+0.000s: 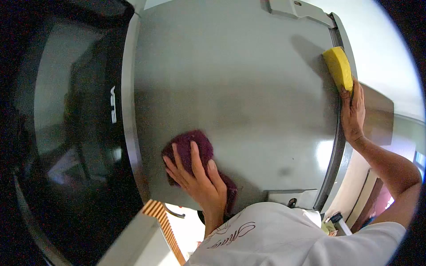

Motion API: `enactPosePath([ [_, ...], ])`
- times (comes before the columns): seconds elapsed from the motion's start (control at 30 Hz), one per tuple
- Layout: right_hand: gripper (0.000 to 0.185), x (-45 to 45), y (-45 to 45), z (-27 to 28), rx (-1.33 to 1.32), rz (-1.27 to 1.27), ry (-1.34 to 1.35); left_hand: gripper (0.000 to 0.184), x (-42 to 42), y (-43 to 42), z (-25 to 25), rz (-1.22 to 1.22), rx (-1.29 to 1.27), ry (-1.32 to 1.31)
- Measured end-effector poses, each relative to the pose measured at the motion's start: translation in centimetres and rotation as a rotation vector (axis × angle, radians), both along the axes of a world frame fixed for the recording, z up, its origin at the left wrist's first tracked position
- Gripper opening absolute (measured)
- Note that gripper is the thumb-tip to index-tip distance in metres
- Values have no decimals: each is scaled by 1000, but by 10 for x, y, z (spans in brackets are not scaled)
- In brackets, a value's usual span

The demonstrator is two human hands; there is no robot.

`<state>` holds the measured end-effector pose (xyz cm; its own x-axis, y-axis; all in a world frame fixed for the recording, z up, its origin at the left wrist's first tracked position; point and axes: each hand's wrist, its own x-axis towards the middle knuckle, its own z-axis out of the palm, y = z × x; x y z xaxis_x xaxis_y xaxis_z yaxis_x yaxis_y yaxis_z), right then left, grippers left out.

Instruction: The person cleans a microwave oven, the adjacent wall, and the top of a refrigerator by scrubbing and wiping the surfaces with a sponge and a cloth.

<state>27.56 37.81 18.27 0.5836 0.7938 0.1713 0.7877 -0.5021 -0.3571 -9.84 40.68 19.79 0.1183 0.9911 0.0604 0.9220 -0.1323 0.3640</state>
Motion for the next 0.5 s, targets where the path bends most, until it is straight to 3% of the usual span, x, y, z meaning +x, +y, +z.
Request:
enactPosePath([
  [0.5, 40, 15, 4, -2, 108, 292, -12, 51, 17, -9, -12, 203, 339, 159],
])
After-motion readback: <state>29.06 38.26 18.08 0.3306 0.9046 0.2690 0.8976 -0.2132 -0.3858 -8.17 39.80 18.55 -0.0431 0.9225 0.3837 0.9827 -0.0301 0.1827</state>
